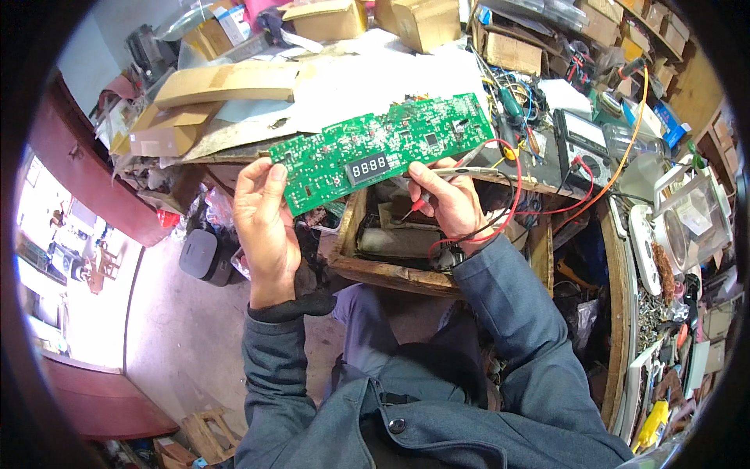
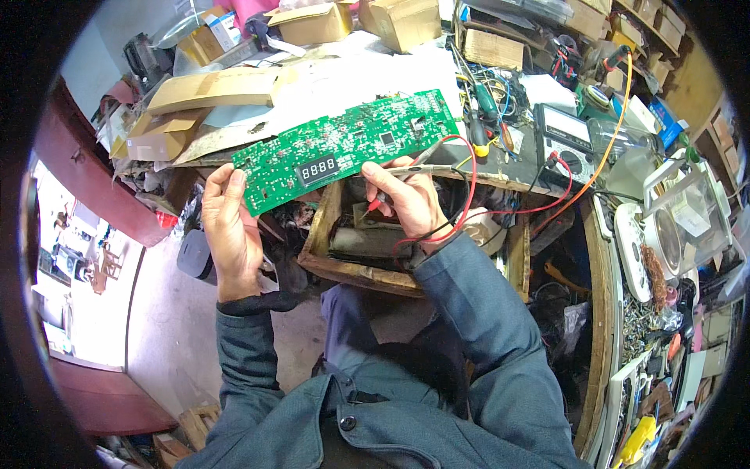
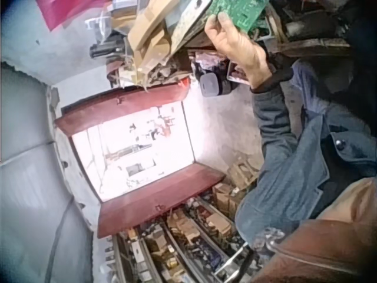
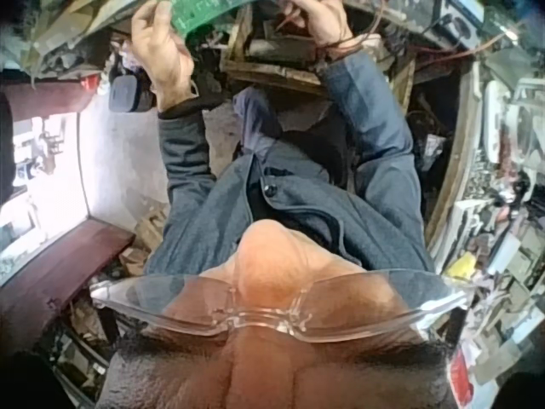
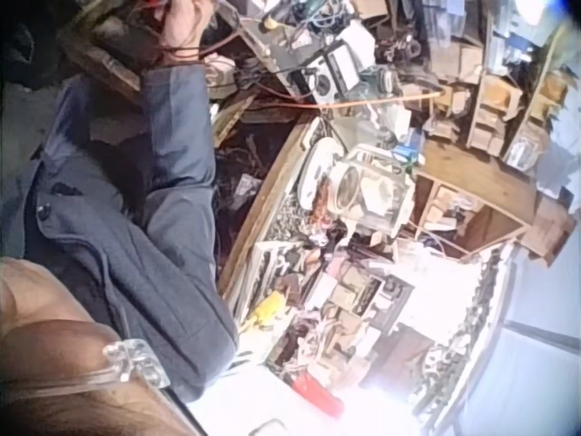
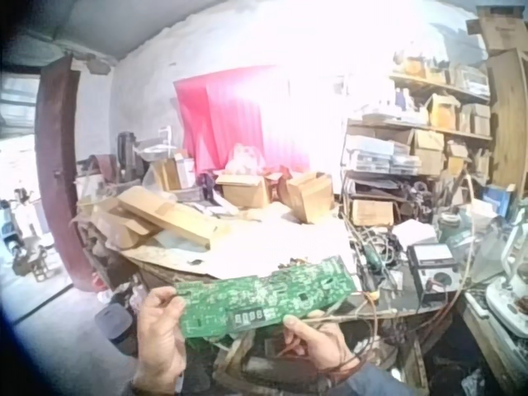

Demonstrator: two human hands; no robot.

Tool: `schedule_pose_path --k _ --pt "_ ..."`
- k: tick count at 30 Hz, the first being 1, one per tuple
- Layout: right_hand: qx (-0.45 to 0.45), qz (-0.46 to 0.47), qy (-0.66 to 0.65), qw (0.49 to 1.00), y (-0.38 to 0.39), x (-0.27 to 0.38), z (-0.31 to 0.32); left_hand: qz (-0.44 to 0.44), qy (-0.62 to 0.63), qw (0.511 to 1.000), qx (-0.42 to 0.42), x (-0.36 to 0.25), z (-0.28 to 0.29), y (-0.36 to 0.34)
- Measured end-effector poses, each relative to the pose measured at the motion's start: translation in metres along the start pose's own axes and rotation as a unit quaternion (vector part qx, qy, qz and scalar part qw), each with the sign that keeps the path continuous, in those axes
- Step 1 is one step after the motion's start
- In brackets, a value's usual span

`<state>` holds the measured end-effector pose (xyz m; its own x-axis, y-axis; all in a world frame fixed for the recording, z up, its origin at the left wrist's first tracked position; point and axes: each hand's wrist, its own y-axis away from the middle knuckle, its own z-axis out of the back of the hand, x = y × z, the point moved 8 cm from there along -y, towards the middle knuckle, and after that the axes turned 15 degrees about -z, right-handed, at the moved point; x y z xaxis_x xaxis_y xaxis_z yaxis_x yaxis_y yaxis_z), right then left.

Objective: The person uses a multimeter to test points on a green circuit board, then places the board into a cardboard box. The person then retrieves a small component from a drawer and tests it with the multimeter.

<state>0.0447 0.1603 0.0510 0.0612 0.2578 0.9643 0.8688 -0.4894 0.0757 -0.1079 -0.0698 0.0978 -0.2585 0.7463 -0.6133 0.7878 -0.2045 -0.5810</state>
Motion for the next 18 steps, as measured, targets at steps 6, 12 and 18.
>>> schedule_pose_path --k 6,12,18 --pt "0.010 0.007 -0.006 1.000 -0.002 0.002 0.000 0.017 -0.031 0.999 -0.022 0.013 0.010 -0.003" --pt "0.008 0.000 0.052 0.999 -0.006 -0.004 0.005 0.037 -0.062 0.996 -0.047 0.025 0.020 0.001" --pt "-0.009 0.015 0.030 0.999 -0.008 0.001 0.005 0.065 -0.055 0.996 -0.018 0.029 0.011 0.005"
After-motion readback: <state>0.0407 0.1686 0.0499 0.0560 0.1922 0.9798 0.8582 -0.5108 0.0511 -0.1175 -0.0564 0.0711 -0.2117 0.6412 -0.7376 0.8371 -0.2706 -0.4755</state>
